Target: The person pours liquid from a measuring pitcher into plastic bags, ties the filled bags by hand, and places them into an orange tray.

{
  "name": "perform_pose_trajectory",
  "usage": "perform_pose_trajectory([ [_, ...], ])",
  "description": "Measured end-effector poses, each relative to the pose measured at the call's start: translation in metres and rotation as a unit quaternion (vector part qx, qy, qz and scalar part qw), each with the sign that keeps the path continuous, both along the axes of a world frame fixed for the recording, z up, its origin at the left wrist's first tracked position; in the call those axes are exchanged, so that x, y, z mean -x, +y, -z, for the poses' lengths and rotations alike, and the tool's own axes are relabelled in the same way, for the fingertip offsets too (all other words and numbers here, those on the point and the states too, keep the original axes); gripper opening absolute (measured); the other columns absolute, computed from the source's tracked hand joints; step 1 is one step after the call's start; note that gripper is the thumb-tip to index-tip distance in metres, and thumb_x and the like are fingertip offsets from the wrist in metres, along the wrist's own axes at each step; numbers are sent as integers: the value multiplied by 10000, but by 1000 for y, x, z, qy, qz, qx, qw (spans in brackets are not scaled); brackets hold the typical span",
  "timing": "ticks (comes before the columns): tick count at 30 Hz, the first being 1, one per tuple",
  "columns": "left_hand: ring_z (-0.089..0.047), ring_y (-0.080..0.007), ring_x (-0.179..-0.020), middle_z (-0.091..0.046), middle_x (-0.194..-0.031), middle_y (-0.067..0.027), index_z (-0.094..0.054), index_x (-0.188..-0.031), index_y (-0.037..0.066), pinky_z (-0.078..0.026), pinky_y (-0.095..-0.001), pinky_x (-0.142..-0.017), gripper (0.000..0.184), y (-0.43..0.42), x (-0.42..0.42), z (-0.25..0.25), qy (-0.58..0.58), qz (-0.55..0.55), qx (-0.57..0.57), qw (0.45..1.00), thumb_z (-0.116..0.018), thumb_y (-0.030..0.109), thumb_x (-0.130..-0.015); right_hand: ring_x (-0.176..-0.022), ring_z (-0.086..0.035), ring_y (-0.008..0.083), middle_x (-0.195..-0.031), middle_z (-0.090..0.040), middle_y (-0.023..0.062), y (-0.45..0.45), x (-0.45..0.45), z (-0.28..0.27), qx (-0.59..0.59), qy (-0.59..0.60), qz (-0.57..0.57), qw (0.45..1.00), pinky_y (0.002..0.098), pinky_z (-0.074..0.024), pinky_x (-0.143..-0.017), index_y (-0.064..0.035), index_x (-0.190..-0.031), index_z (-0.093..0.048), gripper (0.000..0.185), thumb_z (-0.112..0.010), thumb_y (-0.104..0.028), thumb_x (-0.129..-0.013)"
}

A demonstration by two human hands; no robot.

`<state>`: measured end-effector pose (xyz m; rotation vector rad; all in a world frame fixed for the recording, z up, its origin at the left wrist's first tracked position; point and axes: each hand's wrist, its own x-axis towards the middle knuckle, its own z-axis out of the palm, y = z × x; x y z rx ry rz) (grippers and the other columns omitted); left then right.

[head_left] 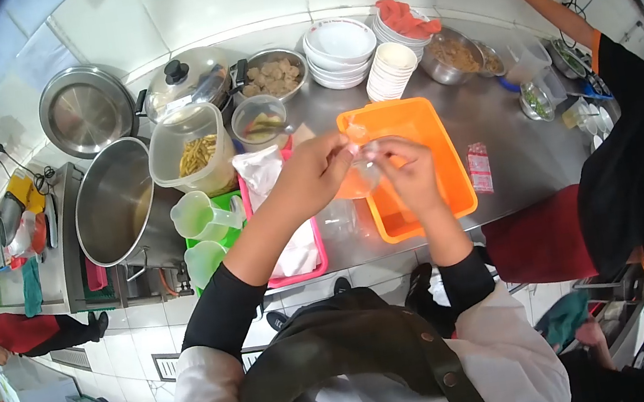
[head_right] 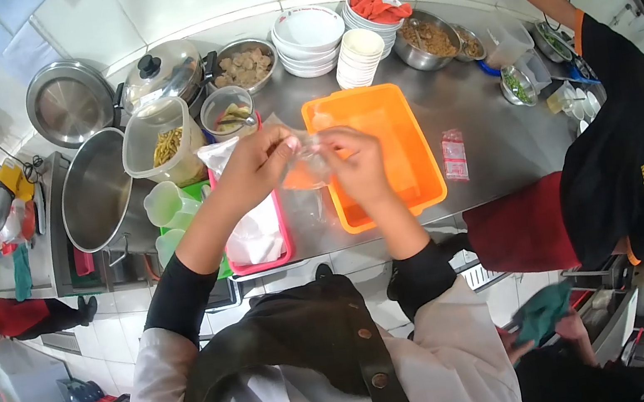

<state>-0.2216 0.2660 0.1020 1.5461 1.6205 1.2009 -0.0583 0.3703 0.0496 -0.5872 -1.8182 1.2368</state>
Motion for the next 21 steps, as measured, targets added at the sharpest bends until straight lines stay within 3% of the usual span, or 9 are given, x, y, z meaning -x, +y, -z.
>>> perform_pose_trajectory([
  [2, -507, -93, -750, -584, -798, -21, -615, -966, -7, -429, -262, -695, 174, 1, -1, -1, -41, -42, -73, 996, -521, 139, -957, -718, -624, 172, -839, -682, 106, 24, -10, 0, 28, -12, 7, 1000, 280, -487, -690, -10, -858, -694, 81, -695, -79, -816],
  [5, -519, -92, -834, -593, -881, -15, -617, -1046, 4, -429, -256, -776, 175, -23, 17, 41, -48, -53, 26, 997, -524, 120, -953, -674, -611, 160, -768, -665, 103, 61, -23, 20, -18, -93, 30, 995, 277, -478, -655, 12, -849, -681, 110, -693, -95, -827],
  [8, -523, -103, -743, -641, -864, -48, -635, -1039, 8, -444, -266, -711, 176, -55, 14, 78, -82, -89, 34, 992, -533, 113, -942, -645, -587, 158, -717, -644, 102, 89, -31, 69, -39, -191, 31, 980, 284, -463, -629, 25, -827, -666, 140, -701, -110, -821],
  [12, -497, -87, -743, -605, -830, -6, -635, -1032, 2, -429, -247, -696, 157, -92, 5, 111, -149, -102, 125, 976, -549, 74, -922, -609, -553, 167, -665, -609, 102, 118, -14, 135, -6, -247, -25, 969, 298, -445, -606, 24, -781, -643, 164, -716, -121, -806],
  [15, -464, -66, -721, -576, -802, 12, -637, -1023, 8, -409, -229, -673, 141, -111, -5, 113, -178, -118, 164, 963, -550, 48, -919, -598, -540, 171, -647, -584, 99, 135, 15, 165, 36, -200, -64, 977, 305, -439, -602, 20, -757, -633, 172, -724, -121, -795],
  [18, -454, -59, -711, -576, -798, 18, -639, -1025, 15, -400, -221, -655, 143, -120, -10, 117, -210, -135, 181, 951, -543, 42, -922, -594, -525, 153, -666, -581, 86, 153, 39, 166, -152, -173, -59, 971, 315, -436, -595, 13, -741, -635, 166, -731, -115, -786],
  [21, -462, -57, -708, -569, -790, 23, -638, -1034, 25, -394, -214, -643, 148, -124, -14, 123, -210, -152, 203, 944, -545, 32, -919, -637, -537, 135, -714, -595, 78, 161, 47, 170, -112, -155, -50, 980, 319, -434, -604, 10, -719, -642, 163, -736, -109, -777],
])
